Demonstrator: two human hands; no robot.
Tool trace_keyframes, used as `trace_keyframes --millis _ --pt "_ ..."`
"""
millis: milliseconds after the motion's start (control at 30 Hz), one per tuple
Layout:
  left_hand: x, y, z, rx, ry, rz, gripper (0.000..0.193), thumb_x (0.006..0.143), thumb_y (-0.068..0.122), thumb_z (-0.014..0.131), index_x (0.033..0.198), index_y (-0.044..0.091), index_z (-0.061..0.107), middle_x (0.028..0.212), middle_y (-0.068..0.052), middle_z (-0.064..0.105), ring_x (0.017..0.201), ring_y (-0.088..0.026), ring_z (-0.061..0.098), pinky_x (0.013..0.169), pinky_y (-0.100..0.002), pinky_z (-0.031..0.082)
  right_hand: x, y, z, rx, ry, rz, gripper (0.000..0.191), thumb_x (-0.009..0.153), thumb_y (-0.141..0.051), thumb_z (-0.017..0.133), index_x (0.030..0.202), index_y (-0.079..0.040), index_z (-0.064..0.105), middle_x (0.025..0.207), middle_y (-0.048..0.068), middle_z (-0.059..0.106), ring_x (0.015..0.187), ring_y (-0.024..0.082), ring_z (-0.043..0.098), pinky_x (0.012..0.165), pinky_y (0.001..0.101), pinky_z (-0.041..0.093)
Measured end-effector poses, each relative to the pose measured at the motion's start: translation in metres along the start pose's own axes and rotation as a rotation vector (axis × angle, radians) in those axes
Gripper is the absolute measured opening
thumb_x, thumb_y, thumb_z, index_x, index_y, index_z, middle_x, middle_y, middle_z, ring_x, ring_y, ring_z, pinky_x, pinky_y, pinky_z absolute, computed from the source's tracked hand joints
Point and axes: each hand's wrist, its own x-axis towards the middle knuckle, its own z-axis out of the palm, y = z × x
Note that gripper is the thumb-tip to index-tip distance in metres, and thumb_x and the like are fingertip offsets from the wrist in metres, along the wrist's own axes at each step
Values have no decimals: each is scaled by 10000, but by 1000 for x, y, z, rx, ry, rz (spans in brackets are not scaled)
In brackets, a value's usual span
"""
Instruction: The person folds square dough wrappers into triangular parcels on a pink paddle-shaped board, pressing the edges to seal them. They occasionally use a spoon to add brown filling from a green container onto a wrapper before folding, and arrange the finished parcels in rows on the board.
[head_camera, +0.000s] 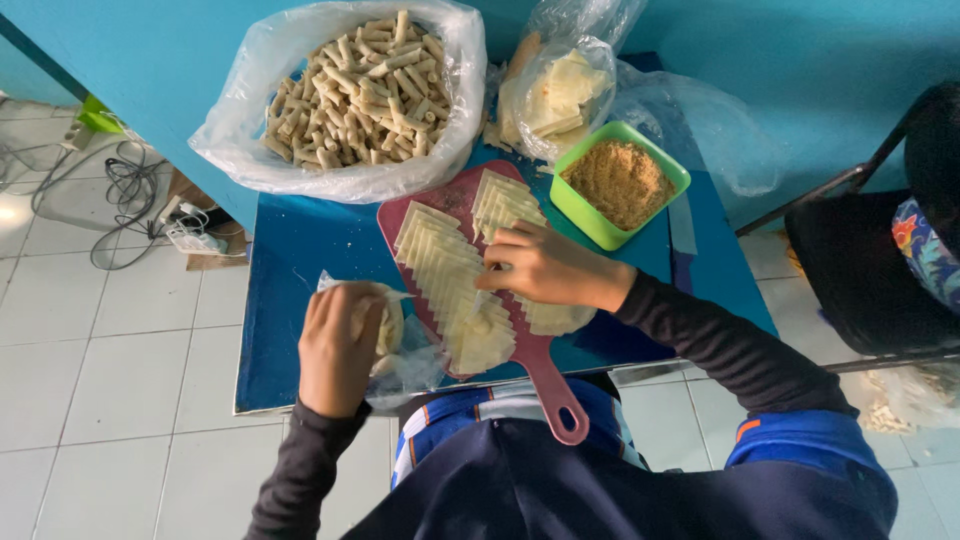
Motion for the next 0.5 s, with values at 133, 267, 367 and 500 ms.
trace_keyframes --millis 133,267,367,500 --pt "-26 -2 0 -21 99 -305 156 925 81 756 1019 36 640 1041 -103 668 933 -260 670 813 -362 535 -5 5 2 75 57 47 245 848 -110 699 1079 -171 755 963 -14 643 959 188 611 894 351 479" --pt "-42 -5 5 139 148 -278 191 924 99 780 1059 50 653 1131 -117 687 1099 -302 647 966 -424 479 -10 4 2 88 75 101 213 877 -120 717 1080 -167 762 923 -18 645 908 181 603 837 351 460" --pt "-54 4 6 169 141 -160 402 868 117 804 1194 11 593 1240 -159 649 1305 -388 559 1112 -483 402 -12 3 0 86 80 109 195 893 -138 721 1084 -156 757 917 -20 648 896 179 599 824 349 453" --pt "-61 20 16 183 130 -201 797 705 256 893 1315 -46 478 1320 -251 539 1362 -469 451 1104 -495 387 -15 -1 -2 63 101 134 214 892 -116 734 1105 -132 748 935 -18 661 879 176 621 818 347 464"
